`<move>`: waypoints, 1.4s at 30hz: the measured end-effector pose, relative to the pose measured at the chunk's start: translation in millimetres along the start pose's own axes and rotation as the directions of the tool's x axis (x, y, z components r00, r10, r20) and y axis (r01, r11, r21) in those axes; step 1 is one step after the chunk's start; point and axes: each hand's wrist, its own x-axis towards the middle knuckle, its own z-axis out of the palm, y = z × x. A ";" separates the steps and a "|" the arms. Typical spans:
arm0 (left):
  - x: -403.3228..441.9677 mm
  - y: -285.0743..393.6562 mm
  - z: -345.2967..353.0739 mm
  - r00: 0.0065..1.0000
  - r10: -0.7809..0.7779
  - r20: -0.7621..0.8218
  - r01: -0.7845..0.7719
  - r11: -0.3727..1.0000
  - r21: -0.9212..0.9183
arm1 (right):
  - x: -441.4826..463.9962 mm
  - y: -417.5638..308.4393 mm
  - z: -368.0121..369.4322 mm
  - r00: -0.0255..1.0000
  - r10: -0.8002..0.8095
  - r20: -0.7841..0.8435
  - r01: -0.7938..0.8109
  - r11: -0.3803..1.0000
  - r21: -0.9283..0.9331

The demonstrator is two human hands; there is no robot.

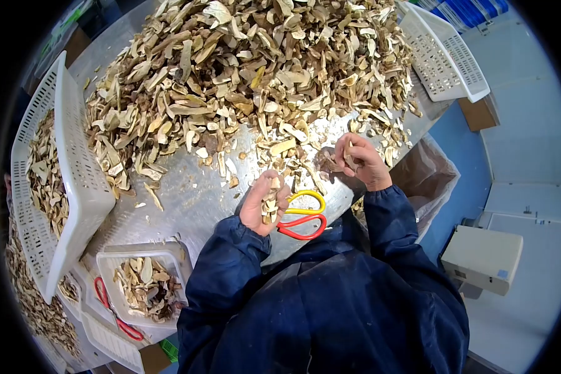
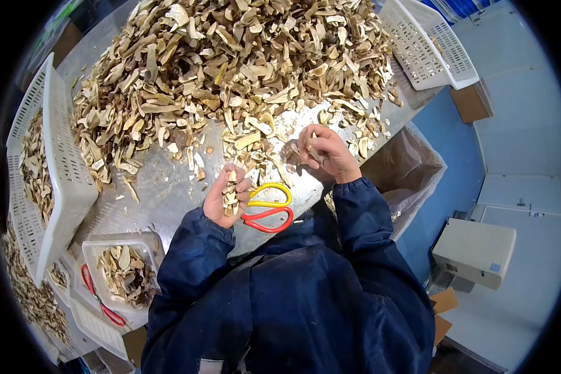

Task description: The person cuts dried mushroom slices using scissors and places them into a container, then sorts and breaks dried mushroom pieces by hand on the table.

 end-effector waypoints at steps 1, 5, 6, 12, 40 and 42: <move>0.3 0.1 0.0 1.000 -0.001 0.002 0.001 1.000 0.000 | -1.6 -4.5 6.9 0.999 -0.043 0.007 0.042 0.986 0.161; -0.3 0.1 -0.6 1.000 -0.004 0.005 0.004 1.000 0.007 | 12.5 0.9 -12.6 0.984 0.056 0.168 -0.042 0.995 -0.086; -0.1 -0.3 -0.2 1.000 -0.003 0.006 0.003 1.000 0.010 | 18.4 3.8 -11.6 0.977 0.166 0.131 -0.135 0.967 -0.216; -0.4 0.0 1.2 1.000 -0.003 -0.013 0.003 1.000 0.018 | 28.4 26.9 50.2 0.959 -0.270 0.082 0.110 0.093 -0.990; 9.8 -20.5 12.5 0.977 0.090 -0.195 -0.150 0.936 -0.318 | 2.6 33.8 117.6 0.878 -0.472 0.085 0.479 0.857 -0.189; 8.3 -22.0 20.6 0.966 0.069 -0.248 -0.149 0.936 -0.319 | 4.7 49.3 117.3 0.822 -0.552 0.141 0.570 0.792 -0.220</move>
